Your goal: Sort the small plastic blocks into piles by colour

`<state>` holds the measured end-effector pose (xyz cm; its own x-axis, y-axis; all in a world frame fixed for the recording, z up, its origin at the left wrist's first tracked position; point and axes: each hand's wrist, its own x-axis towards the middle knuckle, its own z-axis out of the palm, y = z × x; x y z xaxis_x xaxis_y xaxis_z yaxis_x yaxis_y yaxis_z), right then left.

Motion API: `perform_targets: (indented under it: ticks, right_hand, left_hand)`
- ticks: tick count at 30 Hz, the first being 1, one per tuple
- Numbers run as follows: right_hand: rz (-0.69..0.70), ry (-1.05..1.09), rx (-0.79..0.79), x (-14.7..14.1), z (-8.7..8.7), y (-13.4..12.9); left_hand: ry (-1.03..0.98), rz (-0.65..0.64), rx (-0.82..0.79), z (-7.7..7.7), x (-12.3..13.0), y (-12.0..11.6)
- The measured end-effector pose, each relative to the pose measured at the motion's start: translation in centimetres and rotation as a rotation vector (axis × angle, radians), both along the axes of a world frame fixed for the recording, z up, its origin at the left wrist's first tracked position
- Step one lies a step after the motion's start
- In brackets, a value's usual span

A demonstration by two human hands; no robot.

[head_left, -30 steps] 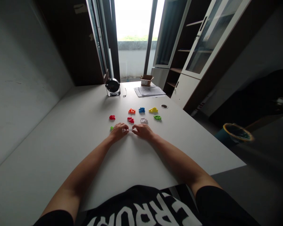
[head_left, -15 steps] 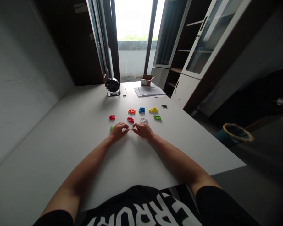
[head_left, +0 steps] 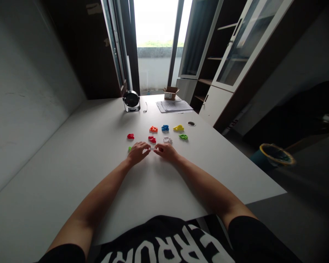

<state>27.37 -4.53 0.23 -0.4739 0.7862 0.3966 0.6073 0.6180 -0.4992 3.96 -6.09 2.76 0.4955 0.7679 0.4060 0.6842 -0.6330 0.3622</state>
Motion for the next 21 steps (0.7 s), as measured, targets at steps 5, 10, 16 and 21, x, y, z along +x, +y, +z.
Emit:
perform_targets:
  ticks: [5,10,16,21]
  right_hand:
    - [0.007,0.026,0.007,-0.11,0.0,-0.16]
    - [0.031,0.006,0.054,-0.16,0.54,-0.57]
    - [0.065,-0.084,0.169,-0.15,0.91,-0.63]
    - [0.063,-0.115,0.215,-0.06,0.68,-0.48]
  left_hand:
    - [-0.052,-0.031,-0.007,-0.28,0.0,-0.03]
    - [-0.082,-0.021,-0.036,-0.58,-0.06,0.18]
    - [-0.078,-0.024,-0.104,-0.56,-0.15,0.38]
    - [-0.093,-0.013,-0.106,-0.8,-0.11,0.57]
